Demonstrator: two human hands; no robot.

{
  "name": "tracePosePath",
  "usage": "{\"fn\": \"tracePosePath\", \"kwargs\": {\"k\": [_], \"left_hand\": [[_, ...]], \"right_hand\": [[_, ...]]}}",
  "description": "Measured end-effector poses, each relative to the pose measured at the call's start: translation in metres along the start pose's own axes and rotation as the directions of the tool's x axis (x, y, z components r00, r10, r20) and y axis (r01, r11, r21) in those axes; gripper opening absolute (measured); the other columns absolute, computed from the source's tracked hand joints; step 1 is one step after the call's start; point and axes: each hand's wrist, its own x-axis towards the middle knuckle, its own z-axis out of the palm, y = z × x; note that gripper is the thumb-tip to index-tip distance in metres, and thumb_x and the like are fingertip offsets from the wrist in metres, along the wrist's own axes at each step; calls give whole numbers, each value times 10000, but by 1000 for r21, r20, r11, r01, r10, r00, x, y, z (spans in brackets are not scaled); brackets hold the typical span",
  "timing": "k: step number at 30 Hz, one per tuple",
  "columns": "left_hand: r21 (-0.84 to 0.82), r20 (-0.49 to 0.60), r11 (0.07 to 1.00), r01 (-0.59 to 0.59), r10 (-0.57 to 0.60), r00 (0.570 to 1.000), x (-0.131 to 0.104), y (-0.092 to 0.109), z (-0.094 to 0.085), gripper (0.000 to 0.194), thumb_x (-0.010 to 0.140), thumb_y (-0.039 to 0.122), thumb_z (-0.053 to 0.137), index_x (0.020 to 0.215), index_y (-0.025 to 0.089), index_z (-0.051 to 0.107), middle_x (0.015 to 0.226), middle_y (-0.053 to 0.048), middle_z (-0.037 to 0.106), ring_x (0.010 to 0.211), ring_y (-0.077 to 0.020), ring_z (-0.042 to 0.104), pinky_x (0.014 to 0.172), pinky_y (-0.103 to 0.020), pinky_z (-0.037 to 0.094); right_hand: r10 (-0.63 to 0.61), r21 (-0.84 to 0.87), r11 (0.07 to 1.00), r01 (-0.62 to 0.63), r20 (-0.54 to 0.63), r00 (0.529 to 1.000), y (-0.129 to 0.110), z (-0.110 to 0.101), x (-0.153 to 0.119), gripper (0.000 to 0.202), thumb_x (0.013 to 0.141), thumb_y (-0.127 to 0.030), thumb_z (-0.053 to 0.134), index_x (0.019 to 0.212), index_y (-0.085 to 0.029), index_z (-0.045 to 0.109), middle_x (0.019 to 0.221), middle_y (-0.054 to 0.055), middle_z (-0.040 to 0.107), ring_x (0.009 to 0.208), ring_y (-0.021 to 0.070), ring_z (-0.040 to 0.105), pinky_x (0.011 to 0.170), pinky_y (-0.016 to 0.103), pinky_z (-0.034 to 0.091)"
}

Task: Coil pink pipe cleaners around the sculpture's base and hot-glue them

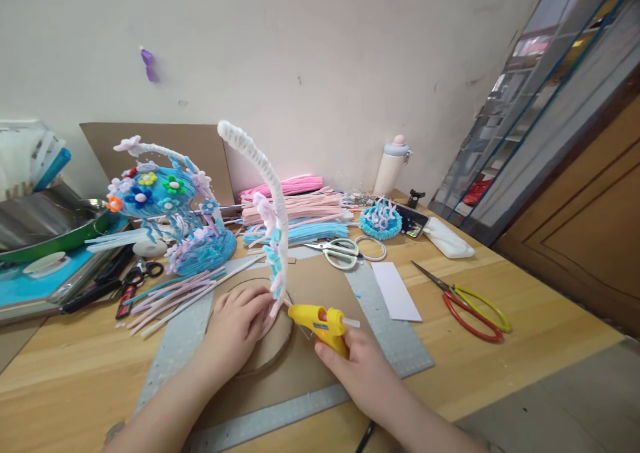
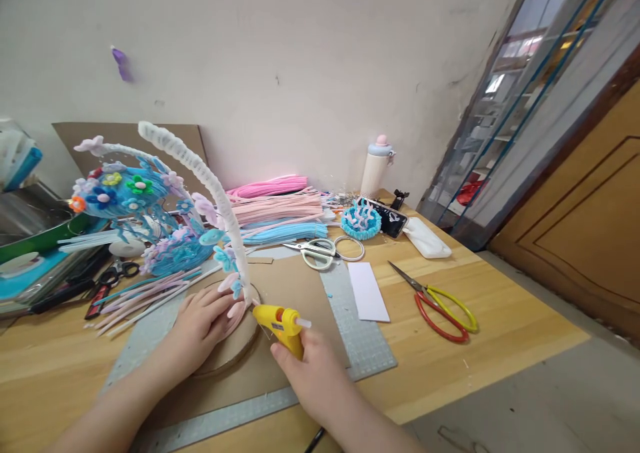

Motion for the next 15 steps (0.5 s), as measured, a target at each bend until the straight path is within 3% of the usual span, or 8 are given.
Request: {"fn": "tracePosePath", "kwargs": {"k": [8,15], "left_hand": [[46,85,997,-59,55,995,21,-10,-5,229,876,279,447,852,266,674,933,-32,669,973,-229,558,856,-376,357],[-16,172,993,-117,118,978,35,-16,-9,208,831,218,446,799,233,651,898,-11,635,911,-207,551,815,-332,379]], "right_hand": [[45,-22,999,-46,-15,999,-1,1,6,359,852,-363,534,1153,-188,622,1142,90,672,1096,264,588,942,389,425],[145,-20,989,-145,-13,989,-2,3,5,361,853,-384,528,1139,-187,624,984,77,695,912,256,629,806,370,455]]}}
